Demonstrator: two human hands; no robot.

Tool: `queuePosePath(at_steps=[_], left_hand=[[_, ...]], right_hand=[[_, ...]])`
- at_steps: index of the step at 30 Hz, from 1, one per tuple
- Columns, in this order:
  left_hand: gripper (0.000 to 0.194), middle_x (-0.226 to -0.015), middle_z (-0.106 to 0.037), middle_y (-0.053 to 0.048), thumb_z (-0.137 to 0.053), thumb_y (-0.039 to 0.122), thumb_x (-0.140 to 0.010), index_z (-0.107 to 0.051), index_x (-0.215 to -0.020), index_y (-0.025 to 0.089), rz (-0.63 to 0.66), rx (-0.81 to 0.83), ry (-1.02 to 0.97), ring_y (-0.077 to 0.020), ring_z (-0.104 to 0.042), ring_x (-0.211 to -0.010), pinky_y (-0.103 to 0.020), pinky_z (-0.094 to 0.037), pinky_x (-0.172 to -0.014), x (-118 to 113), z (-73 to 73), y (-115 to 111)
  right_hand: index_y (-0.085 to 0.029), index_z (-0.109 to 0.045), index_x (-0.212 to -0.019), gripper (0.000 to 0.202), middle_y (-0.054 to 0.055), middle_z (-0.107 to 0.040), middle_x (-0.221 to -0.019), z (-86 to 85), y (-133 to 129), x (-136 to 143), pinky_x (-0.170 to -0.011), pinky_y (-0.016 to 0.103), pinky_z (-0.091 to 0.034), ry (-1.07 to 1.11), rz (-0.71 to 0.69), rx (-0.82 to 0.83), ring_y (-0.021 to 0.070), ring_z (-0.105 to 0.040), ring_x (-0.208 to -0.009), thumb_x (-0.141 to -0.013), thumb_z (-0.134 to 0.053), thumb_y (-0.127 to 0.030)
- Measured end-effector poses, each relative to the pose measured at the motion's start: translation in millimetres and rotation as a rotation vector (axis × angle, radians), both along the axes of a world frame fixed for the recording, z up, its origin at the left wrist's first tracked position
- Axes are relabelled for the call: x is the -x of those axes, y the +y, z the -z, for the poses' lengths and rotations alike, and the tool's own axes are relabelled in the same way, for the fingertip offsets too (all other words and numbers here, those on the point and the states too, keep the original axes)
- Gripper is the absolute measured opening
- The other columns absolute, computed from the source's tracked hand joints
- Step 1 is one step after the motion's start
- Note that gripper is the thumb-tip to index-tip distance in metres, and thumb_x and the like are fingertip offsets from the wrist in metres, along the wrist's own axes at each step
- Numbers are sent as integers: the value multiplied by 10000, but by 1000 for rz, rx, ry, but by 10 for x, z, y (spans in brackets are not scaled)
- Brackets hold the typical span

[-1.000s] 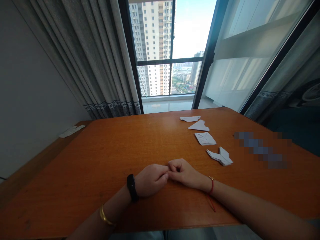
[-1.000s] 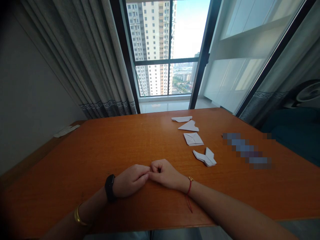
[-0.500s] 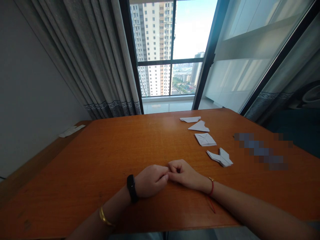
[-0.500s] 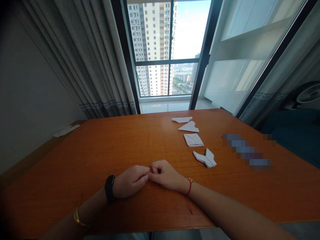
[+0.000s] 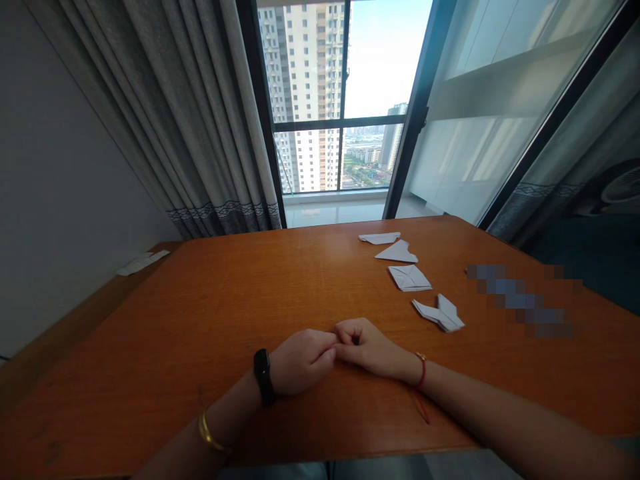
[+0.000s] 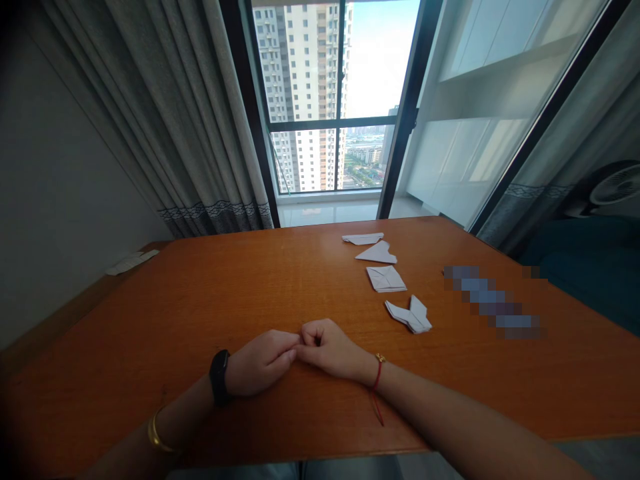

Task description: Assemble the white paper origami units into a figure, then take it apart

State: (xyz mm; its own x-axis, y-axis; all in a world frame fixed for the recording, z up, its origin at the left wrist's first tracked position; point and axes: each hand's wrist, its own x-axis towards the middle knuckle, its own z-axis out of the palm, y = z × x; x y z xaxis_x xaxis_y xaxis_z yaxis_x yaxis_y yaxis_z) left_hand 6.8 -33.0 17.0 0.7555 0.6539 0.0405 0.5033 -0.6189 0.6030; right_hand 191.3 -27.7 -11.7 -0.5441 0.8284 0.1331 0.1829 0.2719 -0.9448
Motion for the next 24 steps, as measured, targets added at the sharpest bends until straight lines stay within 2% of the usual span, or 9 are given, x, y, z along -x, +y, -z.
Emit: queuePosePath(at_steps=[14, 24], left_hand=[[192, -675, -532, 5, -381, 179, -857, -500, -707, 165, -6, 22, -12, -115, -440, -615, -226, -320, -587, -3, -19, -8], [146, -684, -531, 0, -393, 156, -829, -467, -704, 173, -3, -1, 13, -121, -452, -620, -232, -326, -596, 2, -3, -12]], right_hand=[[-182, -323, -506, 426, -70, -325, -513, -22, -13, -5, -481, 214, -228, 25, 0, 26, 70, -274, -521, -758, -629, -338], [-183, -319, -508, 412, -70, -316, -515, -12, -5, 0, -488, 224, -226, -9, 6, -6, 73, -274, -526, -753, -630, -299]])
